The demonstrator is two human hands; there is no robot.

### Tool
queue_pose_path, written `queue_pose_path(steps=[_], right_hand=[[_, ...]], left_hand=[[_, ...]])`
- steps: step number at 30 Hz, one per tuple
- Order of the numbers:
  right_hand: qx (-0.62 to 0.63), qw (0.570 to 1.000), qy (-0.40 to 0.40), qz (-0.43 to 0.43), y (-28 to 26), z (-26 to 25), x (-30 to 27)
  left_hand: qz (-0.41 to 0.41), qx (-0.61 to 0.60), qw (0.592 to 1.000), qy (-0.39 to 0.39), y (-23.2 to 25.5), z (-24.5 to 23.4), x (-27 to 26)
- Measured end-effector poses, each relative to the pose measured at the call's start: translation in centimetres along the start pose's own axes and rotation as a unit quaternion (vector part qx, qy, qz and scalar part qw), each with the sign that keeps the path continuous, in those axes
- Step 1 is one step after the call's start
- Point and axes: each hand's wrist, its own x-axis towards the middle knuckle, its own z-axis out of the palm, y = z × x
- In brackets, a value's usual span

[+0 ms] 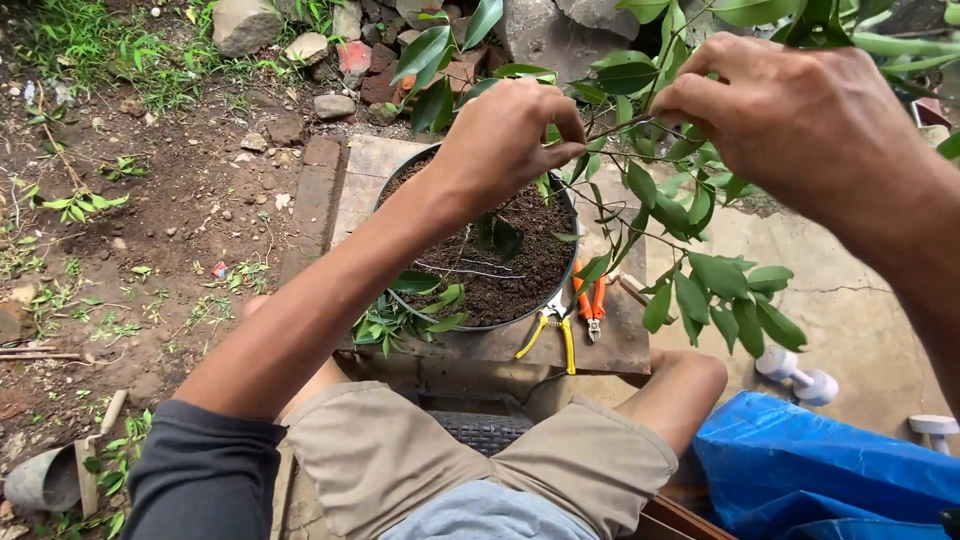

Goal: Pruning and shaping a small tree in a pot using shears and wire to guide branch growth.

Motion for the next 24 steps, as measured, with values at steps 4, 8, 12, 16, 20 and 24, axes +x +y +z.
queue_pose_path(steps=[4, 8, 12, 16, 20, 24], right_hand=[[0.077, 0.994, -0.078, 0.006, 2.7, 0.6, -0.5], [-0.06, 0.997, 0.036, 0.013, 5.3, 3.7, -2.3], [-0.176, 0.984, -0.025, 0.026, 5.7, 4.5, -2.2], [-0.22, 0.972, -0.074, 0.031, 6.0, 5.0, -2.2], [-0.183, 0.98, -0.073, 0.025, 6.0, 5.4, -1.9], [-0.102, 0.989, -0.104, 0.024, 6.2, 5.2, -1.4]], left_hand=[[0.002, -0.013, 1.0, 0.002, 0.0, 0.0, -0.3], [-0.031, -0.021, 0.999, -0.017, -0.2, -0.4, -0.5], [-0.065, 0.0, 0.997, -0.036, -0.3, -0.9, -0.4], [-0.057, 0.003, 0.998, -0.027, -0.7, -0.9, -0.2], [-0.081, -0.018, 0.994, -0.066, -0.4, -1.3, -0.4], [-0.071, -0.048, 0.994, -0.064, -0.3, -1.5, -0.7]])
